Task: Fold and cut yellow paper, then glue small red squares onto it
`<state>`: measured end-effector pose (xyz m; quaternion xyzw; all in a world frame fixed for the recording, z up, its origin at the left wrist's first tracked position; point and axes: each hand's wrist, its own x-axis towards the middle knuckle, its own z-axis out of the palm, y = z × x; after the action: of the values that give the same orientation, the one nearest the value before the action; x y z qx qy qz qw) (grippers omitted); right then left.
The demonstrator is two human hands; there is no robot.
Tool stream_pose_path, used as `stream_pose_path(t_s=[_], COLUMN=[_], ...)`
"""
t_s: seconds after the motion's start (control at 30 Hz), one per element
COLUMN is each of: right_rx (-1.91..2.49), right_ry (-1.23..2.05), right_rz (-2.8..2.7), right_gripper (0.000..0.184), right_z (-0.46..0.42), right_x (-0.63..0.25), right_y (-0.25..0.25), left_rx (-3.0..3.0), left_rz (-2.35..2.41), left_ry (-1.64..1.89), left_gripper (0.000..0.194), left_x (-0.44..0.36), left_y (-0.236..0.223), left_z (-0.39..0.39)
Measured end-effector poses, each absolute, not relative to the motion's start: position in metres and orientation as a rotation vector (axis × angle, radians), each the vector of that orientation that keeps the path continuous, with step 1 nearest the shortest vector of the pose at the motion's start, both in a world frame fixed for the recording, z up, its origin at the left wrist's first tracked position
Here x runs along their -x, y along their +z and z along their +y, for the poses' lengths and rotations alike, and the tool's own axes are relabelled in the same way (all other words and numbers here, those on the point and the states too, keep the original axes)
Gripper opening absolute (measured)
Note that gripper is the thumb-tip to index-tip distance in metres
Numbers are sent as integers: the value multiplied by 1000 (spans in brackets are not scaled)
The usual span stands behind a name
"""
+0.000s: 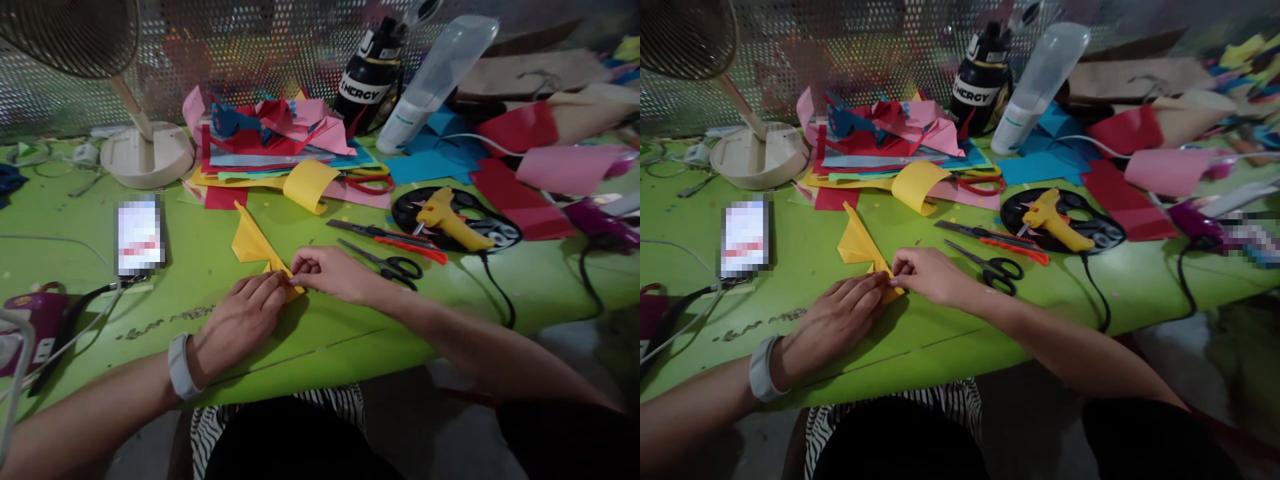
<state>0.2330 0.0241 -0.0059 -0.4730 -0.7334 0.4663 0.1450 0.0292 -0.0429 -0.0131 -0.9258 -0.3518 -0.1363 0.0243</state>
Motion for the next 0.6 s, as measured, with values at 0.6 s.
stream_pose_path(t_s=[0.6], right_rx=[1366], right_ry=[1335], right_rz=[-2134], right_gripper=[7], right_z=[25], right_x=[-233], right_y=[-5], left_rx=[2880], left_rz=[-1094], left_ry=[-389], left_gripper=[27], left_x=[-30], left_y=[-13], left_z=[-43])
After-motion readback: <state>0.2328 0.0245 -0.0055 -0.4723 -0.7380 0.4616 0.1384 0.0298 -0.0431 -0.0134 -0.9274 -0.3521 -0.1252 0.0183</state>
